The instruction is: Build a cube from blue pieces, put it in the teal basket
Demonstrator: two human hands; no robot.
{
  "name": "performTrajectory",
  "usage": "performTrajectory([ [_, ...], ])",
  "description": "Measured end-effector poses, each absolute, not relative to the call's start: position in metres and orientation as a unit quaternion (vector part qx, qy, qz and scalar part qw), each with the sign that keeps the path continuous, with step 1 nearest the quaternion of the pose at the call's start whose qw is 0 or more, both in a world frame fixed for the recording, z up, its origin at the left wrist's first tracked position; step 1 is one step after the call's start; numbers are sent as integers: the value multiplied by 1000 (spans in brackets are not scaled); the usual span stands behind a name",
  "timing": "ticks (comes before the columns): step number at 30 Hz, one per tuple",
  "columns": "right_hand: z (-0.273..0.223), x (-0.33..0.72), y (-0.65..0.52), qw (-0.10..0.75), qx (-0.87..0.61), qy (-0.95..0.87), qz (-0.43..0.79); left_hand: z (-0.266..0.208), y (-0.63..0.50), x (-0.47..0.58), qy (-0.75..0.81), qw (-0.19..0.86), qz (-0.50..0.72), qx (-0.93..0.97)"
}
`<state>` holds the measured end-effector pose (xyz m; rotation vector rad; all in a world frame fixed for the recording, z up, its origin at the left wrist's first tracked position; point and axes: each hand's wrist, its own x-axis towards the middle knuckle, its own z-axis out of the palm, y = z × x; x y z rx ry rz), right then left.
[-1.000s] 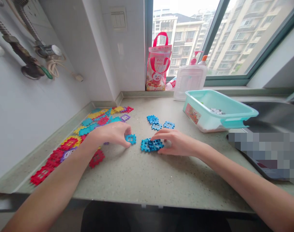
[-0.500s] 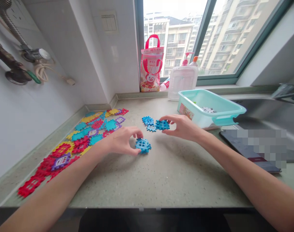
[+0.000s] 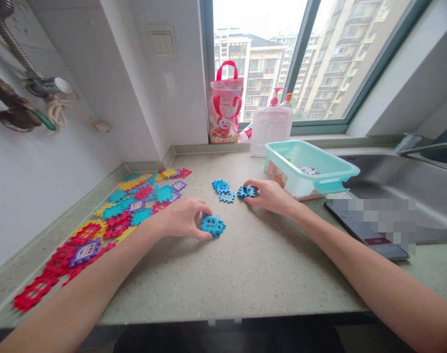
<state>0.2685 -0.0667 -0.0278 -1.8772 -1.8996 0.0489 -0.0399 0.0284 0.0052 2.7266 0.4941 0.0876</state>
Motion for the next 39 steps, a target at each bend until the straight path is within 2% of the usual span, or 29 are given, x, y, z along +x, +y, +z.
performTrajectory([
  [4, -33, 276, -62, 275, -680, -680, 17, 9, 32, -45, 185, 144, 72, 970],
  [10, -35, 275, -57, 326, -658, -679, -14, 28, 72, -17, 260, 151, 194, 934],
  [14, -35, 272, -58, 339, -645, -685, -10, 20, 103, 23, 260, 122, 158, 945],
  [20, -36, 279, -62, 342, -659, -670, -8, -2, 114, 48, 276, 153, 92, 944],
  [24, -32, 276, -65, 329, -666, -670, -4, 0, 115, 52, 272, 173, 73, 944],
  [32, -32, 274, -65, 332, -661, -673, 10, 13, 132, 60, 292, 117, 85, 946],
  [39, -31, 273, -64, 338, -647, -684, 1, 8, 151, 57, 321, 133, 29, 937],
])
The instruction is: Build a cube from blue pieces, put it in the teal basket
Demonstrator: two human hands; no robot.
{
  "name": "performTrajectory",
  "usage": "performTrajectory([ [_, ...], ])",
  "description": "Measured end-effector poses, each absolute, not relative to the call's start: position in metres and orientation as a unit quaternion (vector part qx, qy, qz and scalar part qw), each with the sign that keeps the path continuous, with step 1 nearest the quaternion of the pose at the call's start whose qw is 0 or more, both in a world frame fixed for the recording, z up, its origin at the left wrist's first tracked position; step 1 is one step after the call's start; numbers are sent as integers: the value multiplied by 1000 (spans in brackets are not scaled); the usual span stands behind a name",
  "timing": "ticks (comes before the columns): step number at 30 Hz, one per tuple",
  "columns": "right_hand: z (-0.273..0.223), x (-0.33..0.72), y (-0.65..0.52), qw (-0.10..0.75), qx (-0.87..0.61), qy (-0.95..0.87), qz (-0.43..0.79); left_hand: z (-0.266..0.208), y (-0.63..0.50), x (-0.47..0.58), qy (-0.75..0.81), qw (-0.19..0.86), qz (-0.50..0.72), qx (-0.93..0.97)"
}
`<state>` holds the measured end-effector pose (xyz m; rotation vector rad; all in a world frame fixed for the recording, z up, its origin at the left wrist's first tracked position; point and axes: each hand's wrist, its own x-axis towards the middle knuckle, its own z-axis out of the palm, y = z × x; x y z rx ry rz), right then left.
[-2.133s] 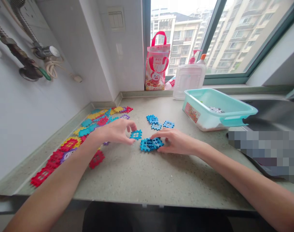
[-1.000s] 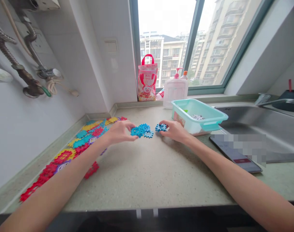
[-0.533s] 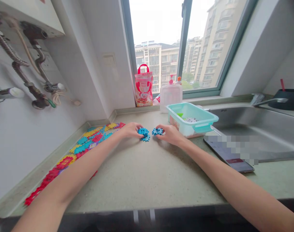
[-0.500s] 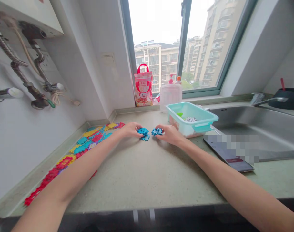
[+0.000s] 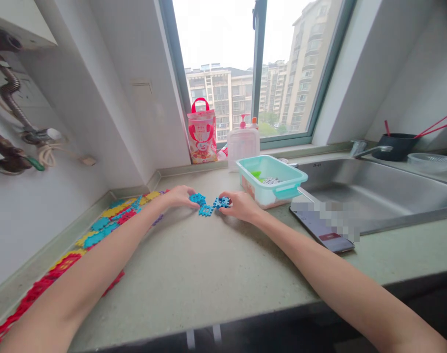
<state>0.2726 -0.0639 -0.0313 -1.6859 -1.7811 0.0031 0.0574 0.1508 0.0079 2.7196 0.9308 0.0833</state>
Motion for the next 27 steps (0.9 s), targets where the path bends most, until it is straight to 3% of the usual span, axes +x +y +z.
performTrajectory([
  [9, -27, 252, -56, 362, -602, -711, 6, 14, 152, 47, 342, 98, -6, 935],
  [16, -36, 235, -40, 252, -606, -755, -2, 22, 130, -5, 356, 140, -47, 923],
  [27, -37, 245, -40, 337, -600, -724, 41, 9, 59, -10, 311, 181, 29, 932],
])
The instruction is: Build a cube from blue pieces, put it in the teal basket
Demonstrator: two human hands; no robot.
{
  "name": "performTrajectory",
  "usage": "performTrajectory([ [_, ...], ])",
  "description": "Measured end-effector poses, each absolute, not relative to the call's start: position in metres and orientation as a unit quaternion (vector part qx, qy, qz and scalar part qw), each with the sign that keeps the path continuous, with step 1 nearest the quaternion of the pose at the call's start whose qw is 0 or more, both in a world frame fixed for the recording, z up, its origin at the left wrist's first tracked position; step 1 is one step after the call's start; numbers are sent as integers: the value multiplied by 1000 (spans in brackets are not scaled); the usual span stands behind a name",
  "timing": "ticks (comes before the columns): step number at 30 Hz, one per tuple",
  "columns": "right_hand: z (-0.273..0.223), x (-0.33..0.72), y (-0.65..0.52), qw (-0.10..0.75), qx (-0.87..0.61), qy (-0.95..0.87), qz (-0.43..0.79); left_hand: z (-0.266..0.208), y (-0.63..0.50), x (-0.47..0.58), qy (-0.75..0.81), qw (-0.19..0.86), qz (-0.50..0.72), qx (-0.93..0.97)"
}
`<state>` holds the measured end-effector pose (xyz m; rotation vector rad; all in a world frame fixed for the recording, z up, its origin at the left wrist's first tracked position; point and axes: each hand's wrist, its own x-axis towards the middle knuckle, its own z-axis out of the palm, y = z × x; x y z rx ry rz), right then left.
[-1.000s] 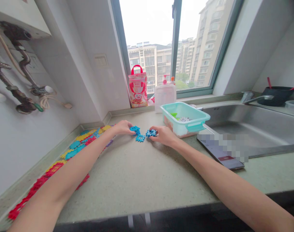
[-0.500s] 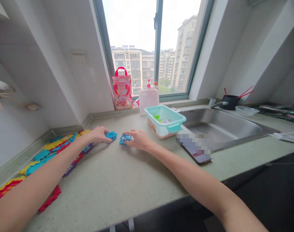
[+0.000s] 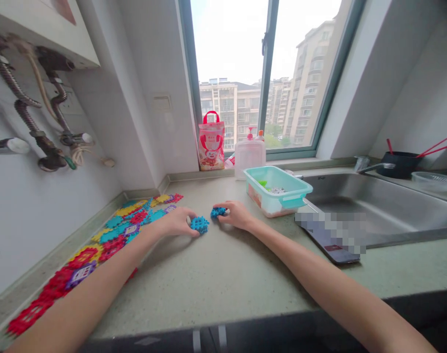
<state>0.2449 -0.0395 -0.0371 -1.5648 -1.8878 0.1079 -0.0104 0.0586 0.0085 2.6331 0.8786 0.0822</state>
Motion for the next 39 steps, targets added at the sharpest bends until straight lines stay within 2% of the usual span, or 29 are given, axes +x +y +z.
performTrajectory([
  [5, -21, 247, -51, 450, -558, -687, 124, -3, 47, 6, 298, 218, 73, 926],
  [7, -16, 240, -55, 463, -511, -712, 133, -7, 48, 6, 286, 237, 83, 925],
  [13, -22, 219, -57, 373, -473, -789, 118, -18, 53, -2, 221, 233, 137, 937],
  [20, -26, 221, -62, 347, -460, -802, 155, -20, 53, -3, 229, 215, 141, 939],
  [23, -25, 218, -65, 323, -476, -807, 134, -20, 51, 0, 233, 212, 140, 939],
  [31, -7, 208, -65, 202, -518, -826, 96, -25, 60, -10, 217, 315, 132, 914],
  [39, 23, 180, -28, -38, -505, -859, 70, -16, 68, -20, 271, 414, 161, 854],
])
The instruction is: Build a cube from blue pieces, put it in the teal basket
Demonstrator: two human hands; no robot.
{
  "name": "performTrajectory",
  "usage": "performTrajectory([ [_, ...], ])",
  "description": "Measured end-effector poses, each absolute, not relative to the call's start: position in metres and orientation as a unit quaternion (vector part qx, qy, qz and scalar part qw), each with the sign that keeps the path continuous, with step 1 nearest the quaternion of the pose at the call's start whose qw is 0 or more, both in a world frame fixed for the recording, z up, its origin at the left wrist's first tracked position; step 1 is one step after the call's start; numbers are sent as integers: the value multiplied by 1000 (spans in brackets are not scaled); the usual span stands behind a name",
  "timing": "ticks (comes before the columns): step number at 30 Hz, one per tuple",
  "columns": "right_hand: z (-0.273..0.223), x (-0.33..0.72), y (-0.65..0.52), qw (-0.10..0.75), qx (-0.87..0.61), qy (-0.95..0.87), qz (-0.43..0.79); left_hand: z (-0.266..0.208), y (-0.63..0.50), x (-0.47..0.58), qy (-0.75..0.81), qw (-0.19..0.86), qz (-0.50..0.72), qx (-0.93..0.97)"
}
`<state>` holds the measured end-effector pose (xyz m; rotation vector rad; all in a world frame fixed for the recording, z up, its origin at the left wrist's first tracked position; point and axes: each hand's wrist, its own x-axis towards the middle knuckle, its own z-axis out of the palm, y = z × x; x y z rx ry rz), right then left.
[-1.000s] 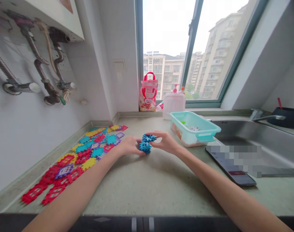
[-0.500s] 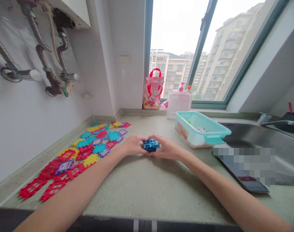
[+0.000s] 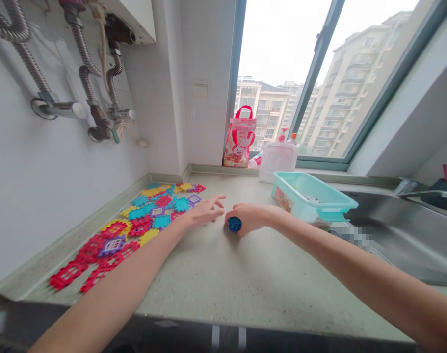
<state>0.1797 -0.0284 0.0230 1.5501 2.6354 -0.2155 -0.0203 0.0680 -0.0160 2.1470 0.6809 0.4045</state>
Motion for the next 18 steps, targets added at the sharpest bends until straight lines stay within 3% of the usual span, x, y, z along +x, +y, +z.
performTrajectory([
  [6, 27, 172, -36, 64, 528, 845, -63, -24, 72, -16, 321, 480, 174, 797],
  [10, 28, 176, -42, 48, 528, 843, -89, -27, 74, -15, 272, 411, 165, 854],
  [18, 44, 226, -75, -86, 621, 756, -188, -18, 59, -16, 242, 281, 144, 917],
])
